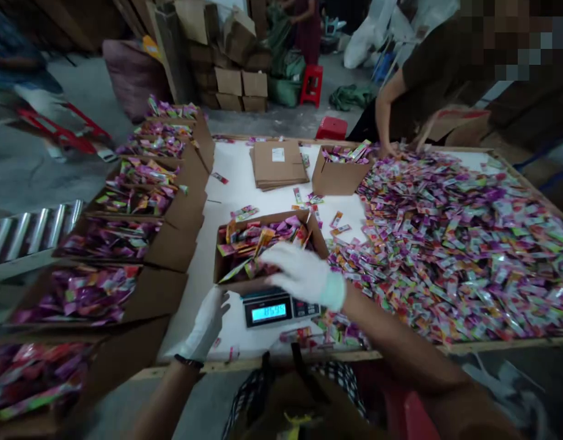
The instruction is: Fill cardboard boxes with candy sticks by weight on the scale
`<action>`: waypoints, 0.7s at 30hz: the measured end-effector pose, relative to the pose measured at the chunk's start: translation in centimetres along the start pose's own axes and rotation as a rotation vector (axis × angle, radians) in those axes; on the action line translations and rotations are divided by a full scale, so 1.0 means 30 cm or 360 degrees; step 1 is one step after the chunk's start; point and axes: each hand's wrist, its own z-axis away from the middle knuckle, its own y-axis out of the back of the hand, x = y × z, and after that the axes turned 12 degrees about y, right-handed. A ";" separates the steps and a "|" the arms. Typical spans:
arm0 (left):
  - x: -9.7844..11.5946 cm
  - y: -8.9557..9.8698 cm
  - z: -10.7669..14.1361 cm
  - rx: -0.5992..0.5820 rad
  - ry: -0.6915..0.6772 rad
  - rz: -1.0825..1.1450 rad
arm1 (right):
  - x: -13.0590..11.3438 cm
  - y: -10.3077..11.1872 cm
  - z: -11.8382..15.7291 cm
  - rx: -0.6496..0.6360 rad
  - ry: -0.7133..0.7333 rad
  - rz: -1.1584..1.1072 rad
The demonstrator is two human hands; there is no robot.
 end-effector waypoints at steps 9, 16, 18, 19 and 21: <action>-0.242 0.258 0.037 0.0215 0.0298 0.0037 | 0.400 -0.188 0.794 -0.0340 -0.1781 0.0461; -0.222 0.291 0.045 0.0283 0.0245 0.0096 | 0.479 -0.436 0.851 -0.0526 -0.1731 0.0450; -0.194 0.258 0.053 0.0321 0.0262 0.0114 | 0.523 -0.387 0.844 -0.0470 -0.1633 0.0425; -0.187 0.239 0.058 0.0315 0.0258 0.0124 | 0.543 -0.352 0.846 -0.0432 -0.1569 0.0406; -0.187 0.202 0.069 0.0275 0.0245 0.0146 | 0.571 -0.276 0.856 -0.0297 -0.1406 0.0390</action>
